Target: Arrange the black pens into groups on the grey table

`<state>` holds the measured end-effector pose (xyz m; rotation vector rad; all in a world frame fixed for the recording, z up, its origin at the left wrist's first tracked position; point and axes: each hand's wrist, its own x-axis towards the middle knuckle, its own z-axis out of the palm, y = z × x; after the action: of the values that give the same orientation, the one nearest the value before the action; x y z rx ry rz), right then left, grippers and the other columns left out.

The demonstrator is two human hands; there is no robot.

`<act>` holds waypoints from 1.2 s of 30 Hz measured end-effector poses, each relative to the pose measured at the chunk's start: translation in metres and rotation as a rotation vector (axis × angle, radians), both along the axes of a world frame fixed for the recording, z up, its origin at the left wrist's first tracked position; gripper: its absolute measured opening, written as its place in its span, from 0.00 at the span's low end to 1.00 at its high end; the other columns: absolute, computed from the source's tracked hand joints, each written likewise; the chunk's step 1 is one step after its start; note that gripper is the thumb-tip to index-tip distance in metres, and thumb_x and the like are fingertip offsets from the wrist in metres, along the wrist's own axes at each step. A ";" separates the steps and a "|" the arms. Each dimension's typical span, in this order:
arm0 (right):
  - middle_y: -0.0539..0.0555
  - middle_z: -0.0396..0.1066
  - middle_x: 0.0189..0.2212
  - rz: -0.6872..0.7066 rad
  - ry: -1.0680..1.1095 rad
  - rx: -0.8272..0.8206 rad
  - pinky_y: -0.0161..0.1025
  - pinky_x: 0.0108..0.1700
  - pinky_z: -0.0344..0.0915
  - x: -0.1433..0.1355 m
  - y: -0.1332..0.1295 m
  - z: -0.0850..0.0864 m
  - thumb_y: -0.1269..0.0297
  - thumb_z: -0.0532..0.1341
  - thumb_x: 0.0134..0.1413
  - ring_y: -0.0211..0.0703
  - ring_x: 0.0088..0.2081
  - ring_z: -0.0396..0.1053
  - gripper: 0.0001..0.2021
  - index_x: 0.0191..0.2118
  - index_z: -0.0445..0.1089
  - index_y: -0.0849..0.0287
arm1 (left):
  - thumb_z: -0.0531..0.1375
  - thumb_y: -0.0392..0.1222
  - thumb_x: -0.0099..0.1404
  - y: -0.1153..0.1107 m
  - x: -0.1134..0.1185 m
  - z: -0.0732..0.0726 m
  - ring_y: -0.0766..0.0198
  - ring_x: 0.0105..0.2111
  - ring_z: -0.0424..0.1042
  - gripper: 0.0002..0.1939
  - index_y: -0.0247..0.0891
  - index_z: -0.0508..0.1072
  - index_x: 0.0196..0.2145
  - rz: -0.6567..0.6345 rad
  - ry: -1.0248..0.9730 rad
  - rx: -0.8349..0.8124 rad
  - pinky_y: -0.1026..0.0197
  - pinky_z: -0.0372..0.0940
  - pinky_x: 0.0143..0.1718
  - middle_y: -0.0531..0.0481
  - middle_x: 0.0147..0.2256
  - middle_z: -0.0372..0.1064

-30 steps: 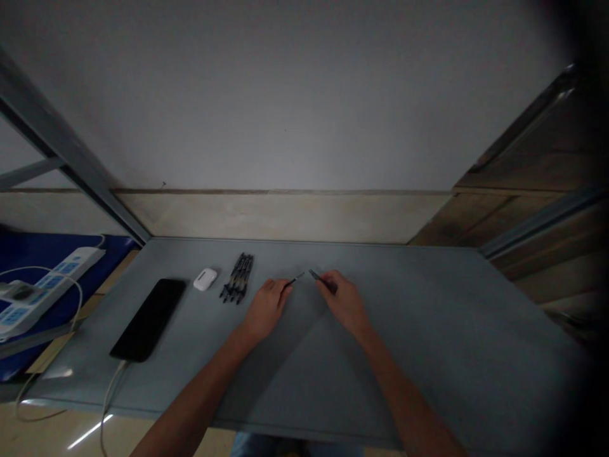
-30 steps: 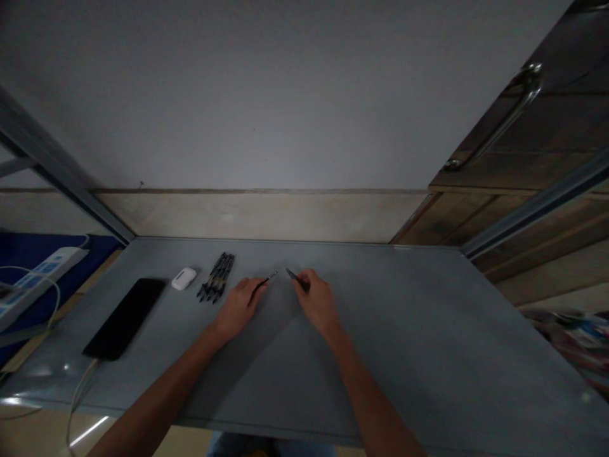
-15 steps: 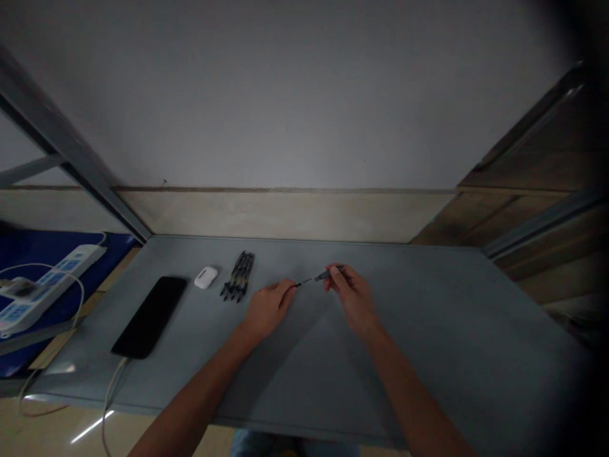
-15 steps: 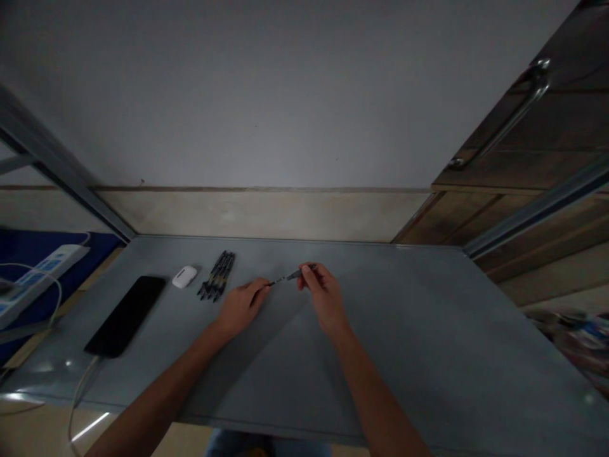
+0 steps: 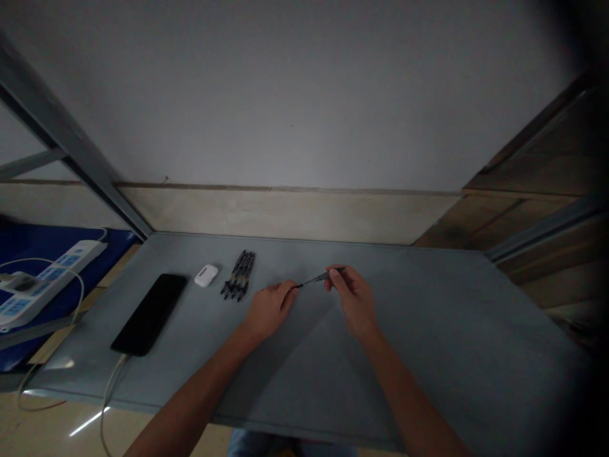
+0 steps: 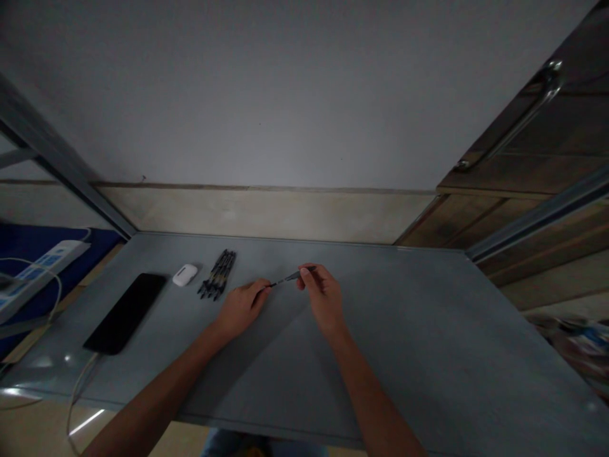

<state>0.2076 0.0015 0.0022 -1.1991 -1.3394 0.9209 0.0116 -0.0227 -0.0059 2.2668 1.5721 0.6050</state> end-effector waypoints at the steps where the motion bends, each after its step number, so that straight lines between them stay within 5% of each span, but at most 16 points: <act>1: 0.51 0.68 0.24 -0.002 -0.001 0.000 0.39 0.34 0.63 0.000 0.000 -0.001 0.52 0.57 0.59 0.41 0.28 0.66 0.13 0.39 0.69 0.57 | 0.45 0.47 0.73 0.000 0.000 0.000 0.61 0.35 0.74 0.16 0.42 0.69 0.46 -0.001 0.000 -0.001 0.63 0.65 0.36 0.49 0.38 0.74; 18: 0.50 0.68 0.25 0.129 0.110 -0.095 0.39 0.35 0.64 0.000 0.005 -0.011 0.49 0.59 0.56 0.40 0.28 0.67 0.16 0.38 0.70 0.58 | 0.45 0.48 0.73 0.001 -0.001 0.001 0.62 0.36 0.74 0.16 0.42 0.70 0.45 -0.020 -0.004 -0.010 0.63 0.65 0.38 0.49 0.37 0.74; 36: 0.49 0.66 0.24 0.095 0.358 -0.164 0.38 0.33 0.64 -0.003 0.005 -0.011 0.52 0.62 0.54 0.38 0.26 0.65 0.12 0.34 0.72 0.56 | 0.45 0.47 0.73 0.000 -0.001 0.002 0.61 0.36 0.73 0.16 0.41 0.70 0.45 -0.021 -0.019 0.016 0.62 0.65 0.38 0.49 0.37 0.74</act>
<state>0.2047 0.0070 -0.0092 -1.0380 -1.0545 1.2682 0.0107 -0.0226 -0.0036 2.2790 1.5380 0.6339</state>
